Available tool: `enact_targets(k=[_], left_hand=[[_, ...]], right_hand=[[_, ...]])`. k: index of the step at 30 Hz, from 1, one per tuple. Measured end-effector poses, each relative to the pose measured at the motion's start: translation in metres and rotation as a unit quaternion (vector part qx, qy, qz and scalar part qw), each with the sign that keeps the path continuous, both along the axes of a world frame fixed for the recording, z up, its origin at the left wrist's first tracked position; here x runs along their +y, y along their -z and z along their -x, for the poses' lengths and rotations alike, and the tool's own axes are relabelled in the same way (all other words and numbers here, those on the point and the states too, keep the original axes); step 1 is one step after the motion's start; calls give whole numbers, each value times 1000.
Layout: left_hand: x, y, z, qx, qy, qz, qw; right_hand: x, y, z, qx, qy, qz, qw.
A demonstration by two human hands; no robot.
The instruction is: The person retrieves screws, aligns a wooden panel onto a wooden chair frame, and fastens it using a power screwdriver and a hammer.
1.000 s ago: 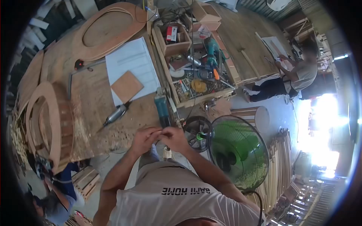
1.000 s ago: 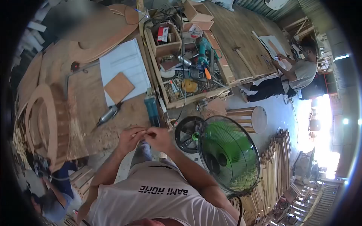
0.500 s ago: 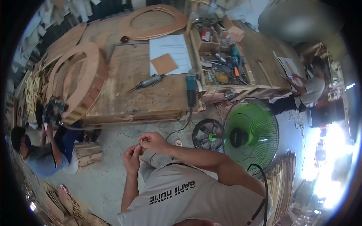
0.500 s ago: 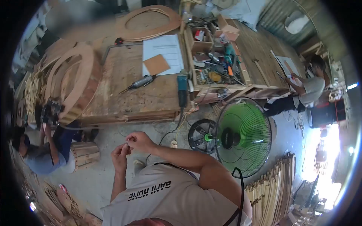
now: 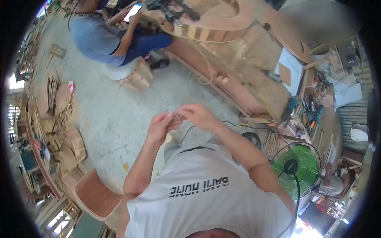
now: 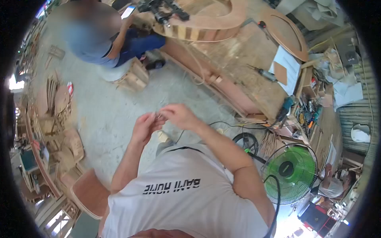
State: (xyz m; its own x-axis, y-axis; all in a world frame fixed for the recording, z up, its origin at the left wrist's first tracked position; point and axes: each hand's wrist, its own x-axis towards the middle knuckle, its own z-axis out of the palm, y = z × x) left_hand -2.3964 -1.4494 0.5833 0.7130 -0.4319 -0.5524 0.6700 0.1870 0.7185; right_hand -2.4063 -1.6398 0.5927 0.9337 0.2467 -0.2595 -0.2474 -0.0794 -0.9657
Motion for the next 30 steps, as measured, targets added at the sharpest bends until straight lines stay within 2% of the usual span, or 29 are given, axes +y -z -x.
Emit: enact_targets(k=[3, 6, 8, 10, 12, 15, 18, 20, 21, 22, 23, 25, 26, 28, 29, 30], left_hand=[[-4, -3, -21, 19, 19, 68, 997], [-19, 1, -30, 23, 78, 58, 995], [-52, 4, -30, 14, 122, 50, 991], [-84, 10, -23, 9, 142, 35, 989], [-126, 12, -14, -4, 165, 23, 986], [-201, 18, -3, -19, 219, 2, 975], [-281, 32, 13, 11, 231, 15, 973], [-327, 31, 25, 63, 205, 9, 977], [-349, 28, 33, 66, 212, -18, 975], [-366, 26, 41, 69, 218, -40, 973], [-379, 25, 47, 75, 222, -63, 970], [-396, 32, 52, 72, 214, -72, 971], [-402, 34, 51, 68, 209, -80, 972], [-406, 35, 48, 68, 202, -88, 973], [-409, 37, 45, 72, 198, -86, 974], [-412, 38, 44, 77, 193, -81, 975]], right_hand=[[-6, -13, -9, 3, 27, -51, 998], [-20, -16, -6, -29, 74, 88, 993], [-43, -8, 5, -136, 73, 200, 968], [-75, -11, 19, -98, 78, 179, 976], [-116, -3, 37, -127, 98, 194, 968], [-190, 24, 56, -36, 95, 67, 993], [-293, 45, 90, -131, 169, 136, 968], [-390, 55, 113, -85, 376, 189, 903], [-443, 85, 124, -54, 559, 160, 812], [-505, 59, 153, -25, 645, 116, 755], [-565, 76, 168, -115, 766, 186, 604], [-690, 118, 224, -41, 873, 202, 442], [-726, 109, 250, 18, 879, 301, 369], [-794, 157, 294, 8, 924, 300, 236], [-819, 183, 325, 144, 877, 373, 268], [-830, 183, 350, 227, 843, 390, 294]])
